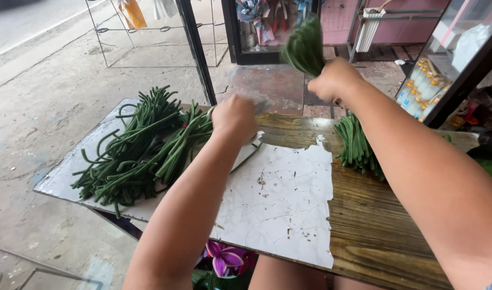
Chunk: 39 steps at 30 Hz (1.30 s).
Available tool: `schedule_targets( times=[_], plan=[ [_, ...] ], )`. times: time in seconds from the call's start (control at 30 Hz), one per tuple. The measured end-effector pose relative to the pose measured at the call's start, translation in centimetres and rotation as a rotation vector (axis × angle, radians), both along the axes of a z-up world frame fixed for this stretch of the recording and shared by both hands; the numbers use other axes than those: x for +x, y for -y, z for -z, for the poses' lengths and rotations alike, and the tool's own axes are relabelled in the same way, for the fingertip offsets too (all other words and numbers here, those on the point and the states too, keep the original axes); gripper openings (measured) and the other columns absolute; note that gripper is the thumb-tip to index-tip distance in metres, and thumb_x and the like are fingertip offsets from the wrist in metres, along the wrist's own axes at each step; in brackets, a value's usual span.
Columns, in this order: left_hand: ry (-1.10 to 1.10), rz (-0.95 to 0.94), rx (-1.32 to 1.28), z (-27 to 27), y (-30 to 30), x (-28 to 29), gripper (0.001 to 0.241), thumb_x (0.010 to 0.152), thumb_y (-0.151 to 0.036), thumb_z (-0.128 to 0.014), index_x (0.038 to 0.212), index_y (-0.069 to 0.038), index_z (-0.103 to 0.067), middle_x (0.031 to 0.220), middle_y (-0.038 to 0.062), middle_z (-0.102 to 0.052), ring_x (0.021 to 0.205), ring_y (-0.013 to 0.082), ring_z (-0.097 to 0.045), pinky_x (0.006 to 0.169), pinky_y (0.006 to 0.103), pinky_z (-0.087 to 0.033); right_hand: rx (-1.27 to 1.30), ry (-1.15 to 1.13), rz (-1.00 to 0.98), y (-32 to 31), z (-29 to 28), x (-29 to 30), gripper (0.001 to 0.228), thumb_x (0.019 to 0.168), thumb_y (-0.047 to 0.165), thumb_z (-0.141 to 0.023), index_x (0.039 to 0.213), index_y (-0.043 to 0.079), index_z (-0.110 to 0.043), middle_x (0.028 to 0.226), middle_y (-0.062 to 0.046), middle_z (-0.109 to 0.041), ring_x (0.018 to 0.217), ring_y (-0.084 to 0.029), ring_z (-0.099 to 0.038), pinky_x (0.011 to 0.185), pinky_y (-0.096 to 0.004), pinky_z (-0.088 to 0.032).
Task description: The person gathers bundles of long green flower stems by hand and cuts the ends even using shears.
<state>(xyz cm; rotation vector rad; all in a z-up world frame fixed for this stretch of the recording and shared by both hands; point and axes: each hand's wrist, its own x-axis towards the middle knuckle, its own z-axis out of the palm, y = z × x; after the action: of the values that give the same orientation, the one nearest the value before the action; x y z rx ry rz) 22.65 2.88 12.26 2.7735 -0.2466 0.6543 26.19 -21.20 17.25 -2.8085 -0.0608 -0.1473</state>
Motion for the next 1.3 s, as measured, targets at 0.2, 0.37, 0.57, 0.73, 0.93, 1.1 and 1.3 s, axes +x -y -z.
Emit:
schedule_targets(
  times=[0.2, 0.37, 0.57, 0.73, 0.93, 1.1, 1.3],
  plan=[
    [0.514, -0.005, -0.351, 1.2, 0.4, -1.9, 0.054, 0.084, -0.021, -0.070, 0.137, -0.025, -0.067, 0.088, 0.025, -0.070, 0.081, 0.0521, -0.071, 0.066, 0.0647, -0.054, -0.081, -0.090, 0.064, 0.8, 1.4, 0.1, 0.049, 0.087, 0.022, -0.059, 0.103, -0.023, -0.070, 0.081, -0.034, -0.070, 0.075, -0.044, -0.070, 0.069, -0.039, -0.053],
    [-0.109, -0.002, 0.159, 6.1, -1.3, 2.8, 0.028, 0.071, -0.017, -0.062, 0.089, -0.025, -0.081, 0.069, 0.013, -0.071, 0.069, 0.0399, -0.075, 0.054, 0.0535, -0.059, 0.100, -0.106, 0.030, -1.8, 0.3, -0.9, 0.044, 0.074, 0.028, -0.073, 0.092, -0.012, -0.076, 0.074, -0.026, -0.070, 0.068, -0.040, -0.072, 0.050, -0.047, -0.054],
    [0.702, 0.007, -0.442, 1.2, 0.6, -3.2, 0.068, 0.084, -0.019, -0.073, 0.149, -0.035, -0.056, 0.081, 0.014, -0.065, 0.074, 0.0416, -0.070, 0.065, 0.0559, -0.058, 0.099, -0.142, 0.096, -1.4, 1.1, 0.2, 0.063, 0.071, 0.041, -0.085, 0.107, -0.009, -0.075, 0.101, -0.027, -0.076, 0.098, -0.040, -0.073, 0.075, -0.054, -0.061],
    [0.419, 0.053, -0.119, 4.9, -0.3, 0.3, 0.038, 0.077, -0.015, -0.067, 0.114, -0.022, -0.075, 0.085, 0.014, -0.071, 0.080, 0.0375, -0.074, 0.067, 0.0487, -0.062, 0.475, -0.236, -0.053, -3.4, -2.8, -4.2, 0.034, 0.070, -0.003, -0.061, 0.101, -0.013, -0.072, 0.068, -0.020, -0.054, 0.060, -0.032, -0.056, 0.056, -0.042, -0.050],
    [0.174, 0.020, -0.258, 0.6, 1.2, -2.2, 0.033, 0.083, -0.026, -0.070, 0.116, -0.022, -0.076, 0.088, 0.019, -0.077, 0.085, 0.0410, -0.076, 0.072, 0.0557, -0.061, 0.815, -0.324, -0.030, -3.7, -2.5, -4.7, 0.007, 0.084, -0.003, -0.066, 0.088, -0.005, -0.061, 0.063, -0.011, -0.037, 0.036, -0.017, -0.036, 0.039, -0.033, -0.032],
    [0.984, 0.292, -0.695, -4.4, 0.5, -4.0, 0.051, 0.097, 0.000, -0.067, 0.142, -0.022, -0.056, 0.119, 0.003, -0.077, 0.087, 0.0110, -0.078, 0.062, 0.0222, -0.069, 0.515, -0.447, 0.200, -3.8, -0.4, -2.4, 0.022, 0.088, -0.004, -0.062, 0.108, -0.014, -0.063, 0.132, -0.032, -0.053, 0.058, -0.021, -0.033, 0.045, -0.033, -0.027],
    [-0.157, -0.062, 0.123, 0.6, -1.6, 0.7, 0.032, 0.077, -0.025, -0.062, 0.102, -0.032, -0.080, 0.075, 0.007, -0.073, 0.073, 0.0349, -0.076, 0.055, 0.0495, -0.058, 0.923, -0.358, -0.105, -1.3, 1.5, 1.7, 0.031, 0.069, -0.019, -0.057, 0.096, -0.008, -0.067, 0.070, -0.026, -0.055, 0.038, -0.031, -0.046, 0.040, -0.047, -0.046]
  ],
)
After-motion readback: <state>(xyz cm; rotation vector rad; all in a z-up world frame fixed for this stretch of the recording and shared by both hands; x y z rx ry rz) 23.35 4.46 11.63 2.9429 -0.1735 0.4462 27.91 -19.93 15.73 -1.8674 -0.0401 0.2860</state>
